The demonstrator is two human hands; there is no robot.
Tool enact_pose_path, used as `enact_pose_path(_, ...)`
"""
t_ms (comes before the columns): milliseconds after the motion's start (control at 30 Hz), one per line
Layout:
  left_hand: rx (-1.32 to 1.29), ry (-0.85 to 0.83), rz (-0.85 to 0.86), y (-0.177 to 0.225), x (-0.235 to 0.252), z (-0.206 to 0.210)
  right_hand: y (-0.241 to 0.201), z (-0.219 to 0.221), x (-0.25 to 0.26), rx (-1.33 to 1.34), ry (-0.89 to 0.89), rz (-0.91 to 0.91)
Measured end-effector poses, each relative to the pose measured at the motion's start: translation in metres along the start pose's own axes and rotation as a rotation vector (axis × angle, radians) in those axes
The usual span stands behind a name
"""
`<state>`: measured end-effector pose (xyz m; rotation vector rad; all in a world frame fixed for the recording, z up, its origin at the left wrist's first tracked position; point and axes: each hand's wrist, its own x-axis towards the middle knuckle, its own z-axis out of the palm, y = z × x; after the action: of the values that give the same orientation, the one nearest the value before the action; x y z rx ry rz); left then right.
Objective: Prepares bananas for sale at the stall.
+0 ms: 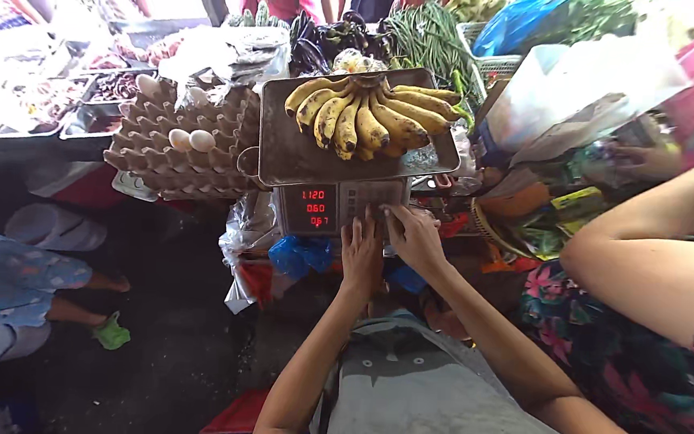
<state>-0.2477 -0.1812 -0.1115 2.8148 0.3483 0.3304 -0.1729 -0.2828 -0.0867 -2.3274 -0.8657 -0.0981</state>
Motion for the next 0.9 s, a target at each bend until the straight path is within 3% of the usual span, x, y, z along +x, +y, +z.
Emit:
enact_pose_path(133, -0.006, -0.071, 0.041, 0.001, 0.004, -0.011, 0.012, -0.004, -0.030, 0.118, 0.124, -0.054)
enact_pose_path(200, -0.090, 0.059, 0.048, -0.009, -0.005, -0.022, 0.019, -0.010, -0.048, 0.157, 0.112, -0.051)
enact_pose_path(300, -0.088, 0.352, -0.167, -0.059, -0.033, -0.051, 0.033, -0.014, -0.075, 0.185, 0.061, -0.033)
enact_pose_path(367, -0.075, 0.390, -0.408, -0.114, -0.065, -0.072, 0.040, -0.012, -0.093, 0.198, 0.009, -0.004)
enact_pose_path(433, -0.053, 0.308, -0.687, -0.170, -0.103, -0.081, 0.048, -0.007, -0.108, 0.228, -0.074, 0.021)
enact_pose_path(533, -0.114, -0.125, -0.982, -0.242, -0.150, -0.059, 0.053, 0.004, -0.118, 0.244, -0.213, 0.028)
enact_pose_path(567, -0.185, -0.211, -0.985, -0.261, -0.163, -0.041, 0.055, 0.008, -0.118, 0.224, -0.269, 0.008)
enact_pose_path(600, -0.286, -0.169, -0.929, -0.278, -0.175, -0.017, 0.057, 0.012, -0.116, 0.186, -0.321, -0.028)
enact_pose_path(700, -0.484, 0.310, -0.807, -0.284, -0.182, 0.035, 0.055, 0.021, -0.106, 0.094, -0.445, -0.136)
enact_pose_path(800, -0.546, 0.549, -0.832, -0.266, -0.175, 0.040, 0.045, 0.024, -0.096, 0.053, -0.510, -0.197)
enact_pose_path(900, -0.731, 0.419, -0.760, -0.261, -0.187, 0.051, 0.038, 0.026, -0.090, 0.058, -0.554, -0.224)
